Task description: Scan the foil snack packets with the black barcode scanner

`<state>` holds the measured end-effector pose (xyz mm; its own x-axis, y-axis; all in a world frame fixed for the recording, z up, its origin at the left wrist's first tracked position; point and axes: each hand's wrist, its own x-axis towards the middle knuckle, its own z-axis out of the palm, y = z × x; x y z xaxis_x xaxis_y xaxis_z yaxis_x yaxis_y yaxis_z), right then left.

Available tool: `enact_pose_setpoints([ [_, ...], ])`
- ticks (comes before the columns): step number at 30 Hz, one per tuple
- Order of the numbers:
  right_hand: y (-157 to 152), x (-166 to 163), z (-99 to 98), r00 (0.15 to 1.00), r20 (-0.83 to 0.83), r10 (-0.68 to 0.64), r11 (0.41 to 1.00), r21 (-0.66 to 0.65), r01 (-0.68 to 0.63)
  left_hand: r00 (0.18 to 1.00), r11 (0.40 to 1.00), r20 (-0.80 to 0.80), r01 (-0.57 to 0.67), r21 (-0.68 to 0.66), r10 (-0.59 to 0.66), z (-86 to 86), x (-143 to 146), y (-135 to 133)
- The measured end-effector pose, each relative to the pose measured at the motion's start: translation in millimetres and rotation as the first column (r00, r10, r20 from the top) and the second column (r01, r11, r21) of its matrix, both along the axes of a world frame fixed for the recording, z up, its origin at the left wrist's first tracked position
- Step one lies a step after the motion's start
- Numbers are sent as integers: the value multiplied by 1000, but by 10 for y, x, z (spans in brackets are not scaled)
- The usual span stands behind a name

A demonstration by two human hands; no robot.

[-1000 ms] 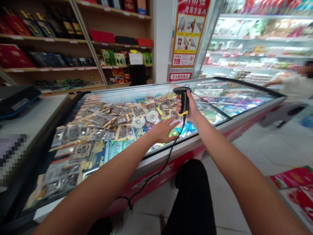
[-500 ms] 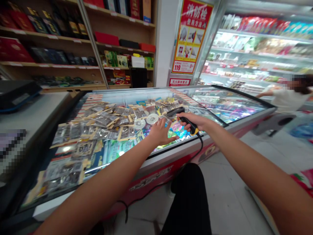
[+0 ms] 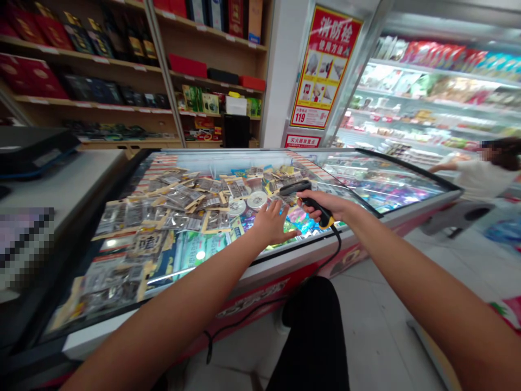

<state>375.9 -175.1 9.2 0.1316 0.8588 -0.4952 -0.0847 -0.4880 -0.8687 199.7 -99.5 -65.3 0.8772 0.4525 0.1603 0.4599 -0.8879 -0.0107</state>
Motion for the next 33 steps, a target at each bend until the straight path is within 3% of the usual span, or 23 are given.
enact_pose_setpoints([
  [9, 288, 113, -74, 925, -353, -142, 933, 264, 244, 940, 943, 88, -332, 22, 329, 263, -166, 294],
  [13, 626, 172, -153, 861, -474, -182, 880, 312, 358, 900, 902, 77, -432, 22, 429, 291, -291, 473],
  [17, 1037, 183, -210, 862, -487, -140, 853, 382, 355, 858, 855, 46, -514, 75, 512, 311, -365, 581],
  [21, 1342, 138, -259, 886, -444, -131, 840, 425, 337, 840, 828, -5, -535, 167, 543, 356, -309, 627],
  [24, 1454, 156, -338, 879, -441, -179, 837, 401, 372, 875, 862, -44, -464, 206, 482, 398, -118, 711],
  [28, 1473, 264, -433, 857, -467, -219, 834, 366, 413, 926, 927, -72, -363, 94, 370, 414, 250, 975],
  [33, 1446, 362, -440, 841, -486, -238, 830, 349, 436, 917, 920, -94, -391, -17, 388, 294, 527, 1269],
])
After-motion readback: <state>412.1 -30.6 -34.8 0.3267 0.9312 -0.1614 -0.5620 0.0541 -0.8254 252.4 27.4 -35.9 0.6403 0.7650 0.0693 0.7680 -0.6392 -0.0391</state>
